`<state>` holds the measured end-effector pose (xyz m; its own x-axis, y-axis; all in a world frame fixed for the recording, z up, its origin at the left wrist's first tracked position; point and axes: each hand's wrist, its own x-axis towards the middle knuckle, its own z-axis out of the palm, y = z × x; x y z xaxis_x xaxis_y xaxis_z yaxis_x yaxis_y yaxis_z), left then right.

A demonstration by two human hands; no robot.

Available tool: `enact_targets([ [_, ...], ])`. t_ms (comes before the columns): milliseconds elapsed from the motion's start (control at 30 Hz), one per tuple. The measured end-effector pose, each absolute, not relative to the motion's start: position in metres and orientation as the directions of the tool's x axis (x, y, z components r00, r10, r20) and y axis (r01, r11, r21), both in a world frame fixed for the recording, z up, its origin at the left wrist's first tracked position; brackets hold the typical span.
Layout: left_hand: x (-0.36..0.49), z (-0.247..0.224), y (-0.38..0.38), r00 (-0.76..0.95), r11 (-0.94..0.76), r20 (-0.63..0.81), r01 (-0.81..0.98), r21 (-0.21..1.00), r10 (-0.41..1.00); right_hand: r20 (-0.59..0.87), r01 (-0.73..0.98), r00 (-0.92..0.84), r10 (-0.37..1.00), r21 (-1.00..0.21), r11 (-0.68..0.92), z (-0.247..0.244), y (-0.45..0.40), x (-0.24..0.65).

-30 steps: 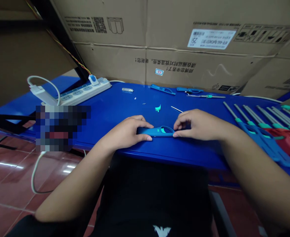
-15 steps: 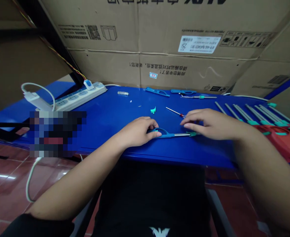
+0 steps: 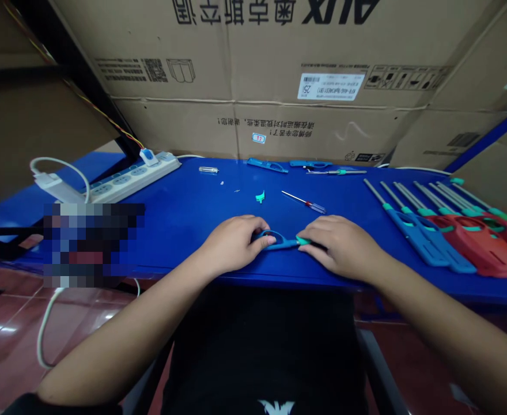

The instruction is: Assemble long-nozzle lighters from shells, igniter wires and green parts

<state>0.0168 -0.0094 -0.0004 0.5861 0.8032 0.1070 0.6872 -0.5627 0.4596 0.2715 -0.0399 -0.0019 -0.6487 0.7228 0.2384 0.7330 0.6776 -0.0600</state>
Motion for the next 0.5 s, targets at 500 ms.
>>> enact_targets([
  [500,0.035,-0.012,-0.036,0.443,-0.514,0.269,0.794,0.324,0.855,0.356,0.689,-0.705,0.614,0.138,0.711,-0.003,-0.061,0.243],
])
